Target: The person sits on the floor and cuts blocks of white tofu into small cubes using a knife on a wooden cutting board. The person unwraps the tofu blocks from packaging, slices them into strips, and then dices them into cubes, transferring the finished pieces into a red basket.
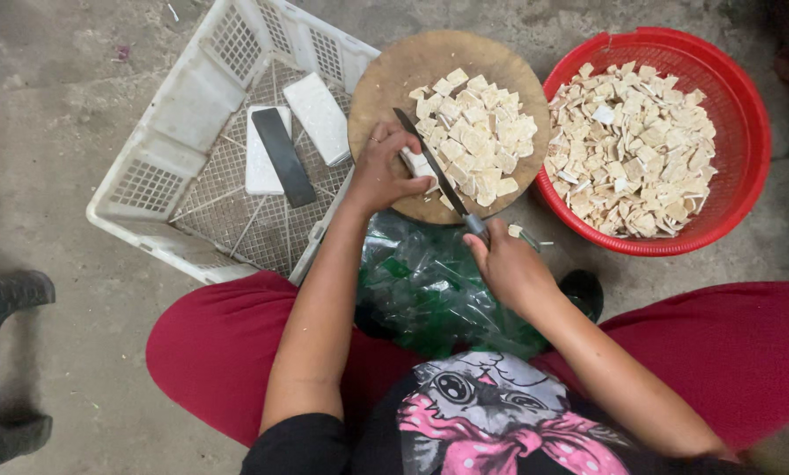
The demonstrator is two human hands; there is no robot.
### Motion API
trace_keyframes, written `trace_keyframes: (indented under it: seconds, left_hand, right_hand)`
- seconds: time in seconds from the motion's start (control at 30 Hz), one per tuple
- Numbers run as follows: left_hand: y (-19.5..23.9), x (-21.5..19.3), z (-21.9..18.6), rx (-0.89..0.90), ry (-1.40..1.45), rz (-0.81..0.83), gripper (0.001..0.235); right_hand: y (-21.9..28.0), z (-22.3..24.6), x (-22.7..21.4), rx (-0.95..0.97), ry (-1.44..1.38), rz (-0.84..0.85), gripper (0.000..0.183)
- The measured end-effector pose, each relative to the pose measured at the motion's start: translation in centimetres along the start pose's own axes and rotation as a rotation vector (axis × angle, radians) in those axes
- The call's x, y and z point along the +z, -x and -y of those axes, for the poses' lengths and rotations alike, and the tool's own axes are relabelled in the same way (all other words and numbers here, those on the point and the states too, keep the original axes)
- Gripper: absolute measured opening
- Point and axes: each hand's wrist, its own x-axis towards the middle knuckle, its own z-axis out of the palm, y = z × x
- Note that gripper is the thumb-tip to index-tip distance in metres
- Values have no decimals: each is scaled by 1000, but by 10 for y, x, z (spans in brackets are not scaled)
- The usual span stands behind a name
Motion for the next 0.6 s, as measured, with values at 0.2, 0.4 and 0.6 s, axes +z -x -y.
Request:
trace_keyframes:
  seconds: [0.2, 0.4, 0.6]
  left_hand:
    - [-1, 3, 6, 21, -4, -1, 50]
    - [2, 2, 3, 65, -38, -23, 51]
    - [5, 2, 4, 76, -14, -38, 49]
  right_hand:
    - [-10, -6, 18, 65, 91, -16, 53]
    - [-41, -3, 34, 18, -72, -36, 51]
    - [-2, -24, 31, 130, -41, 55, 54]
